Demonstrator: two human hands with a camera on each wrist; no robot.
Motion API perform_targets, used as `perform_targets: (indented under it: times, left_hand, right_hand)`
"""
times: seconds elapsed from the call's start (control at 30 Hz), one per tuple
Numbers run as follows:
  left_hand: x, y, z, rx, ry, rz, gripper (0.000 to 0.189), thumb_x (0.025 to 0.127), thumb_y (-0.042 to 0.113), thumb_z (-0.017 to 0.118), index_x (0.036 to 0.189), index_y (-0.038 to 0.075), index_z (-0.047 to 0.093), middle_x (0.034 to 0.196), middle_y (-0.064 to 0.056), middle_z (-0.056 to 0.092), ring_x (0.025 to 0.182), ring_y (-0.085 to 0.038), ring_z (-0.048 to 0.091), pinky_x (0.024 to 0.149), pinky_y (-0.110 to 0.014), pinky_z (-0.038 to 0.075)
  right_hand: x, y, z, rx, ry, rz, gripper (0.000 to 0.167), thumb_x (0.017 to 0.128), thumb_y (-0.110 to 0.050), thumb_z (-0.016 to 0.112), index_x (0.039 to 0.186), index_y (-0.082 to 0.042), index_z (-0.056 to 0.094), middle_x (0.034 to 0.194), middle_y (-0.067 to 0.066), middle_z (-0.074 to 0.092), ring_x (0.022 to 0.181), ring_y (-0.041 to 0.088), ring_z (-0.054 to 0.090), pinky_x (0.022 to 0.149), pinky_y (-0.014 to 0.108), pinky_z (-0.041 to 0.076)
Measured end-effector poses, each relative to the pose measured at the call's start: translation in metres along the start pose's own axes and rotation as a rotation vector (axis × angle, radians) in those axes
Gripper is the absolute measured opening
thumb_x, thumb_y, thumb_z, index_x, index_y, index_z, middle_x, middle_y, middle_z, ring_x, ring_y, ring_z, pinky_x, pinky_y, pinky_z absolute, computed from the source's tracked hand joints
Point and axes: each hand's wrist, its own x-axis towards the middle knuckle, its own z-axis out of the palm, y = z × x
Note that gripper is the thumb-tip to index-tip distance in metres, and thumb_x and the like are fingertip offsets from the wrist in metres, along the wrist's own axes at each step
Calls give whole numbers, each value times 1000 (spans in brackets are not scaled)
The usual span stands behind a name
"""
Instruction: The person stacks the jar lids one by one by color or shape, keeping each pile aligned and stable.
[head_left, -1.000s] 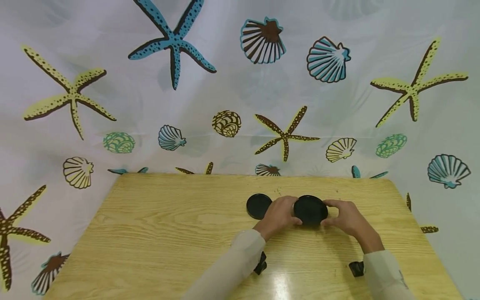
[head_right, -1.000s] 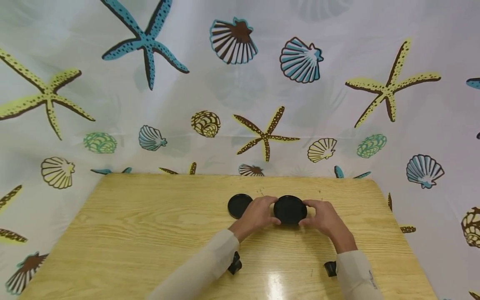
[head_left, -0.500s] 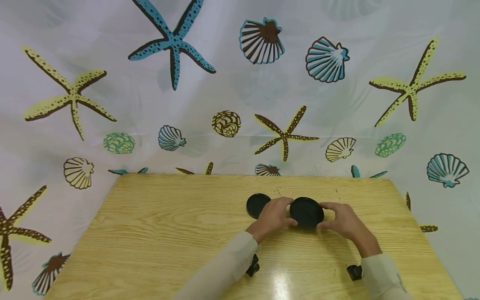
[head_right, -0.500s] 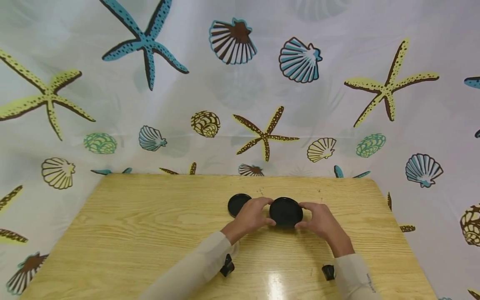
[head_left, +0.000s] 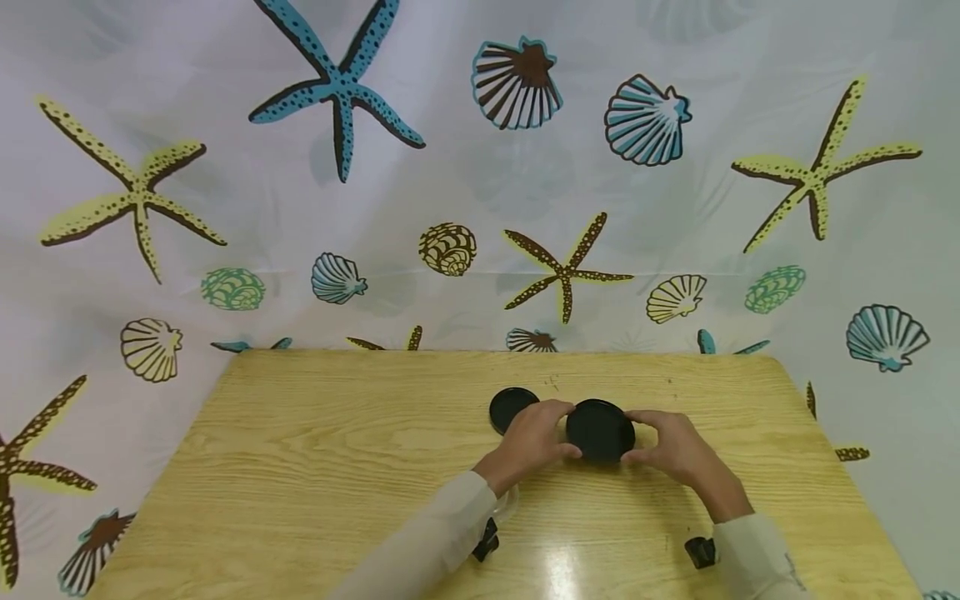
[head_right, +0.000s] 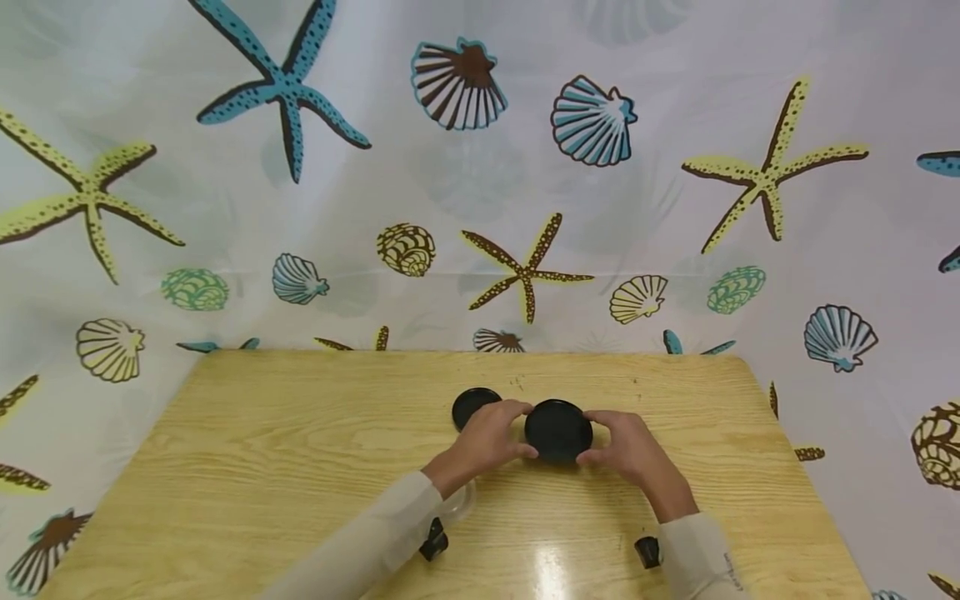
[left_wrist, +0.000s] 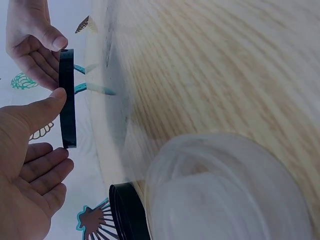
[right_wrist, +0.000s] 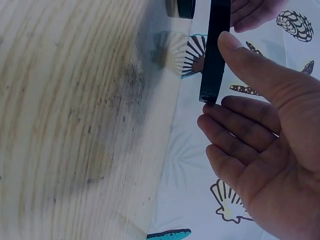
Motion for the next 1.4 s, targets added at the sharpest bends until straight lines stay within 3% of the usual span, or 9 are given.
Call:
perform_targets:
  times: [0.43,1.07,1.4]
  left_hand:
    - [-20,-8,-4,65,15,0,64,77,37,78,132,12,56,134,-6,58,124,-23,54,101,-38,47]
    - [-46,-25,3,-15,6,-27,62,77,36,78,130,12,57,133,-6,58,124,-24,54,100,-40,48]
    - [-54,-30,6,-27,54,-17,62,74,36,81,127,12,60,129,-5,62,120,-23,57,98,-40,49]
  right_hand:
    - [-2,-12,20,-22,-7,4,65,77,-28,78,134,-6,54,135,17,55,125,39,50,98,54,45]
    - [-10,-24,41,-8,13,-46,64,73,-25,82,128,-4,59,128,14,61,118,34,57,95,50,49]
    - [-14,-28,51,-8,22,-57,63,71,-25,84,125,-2,61,124,14,64,114,32,60,94,47,51]
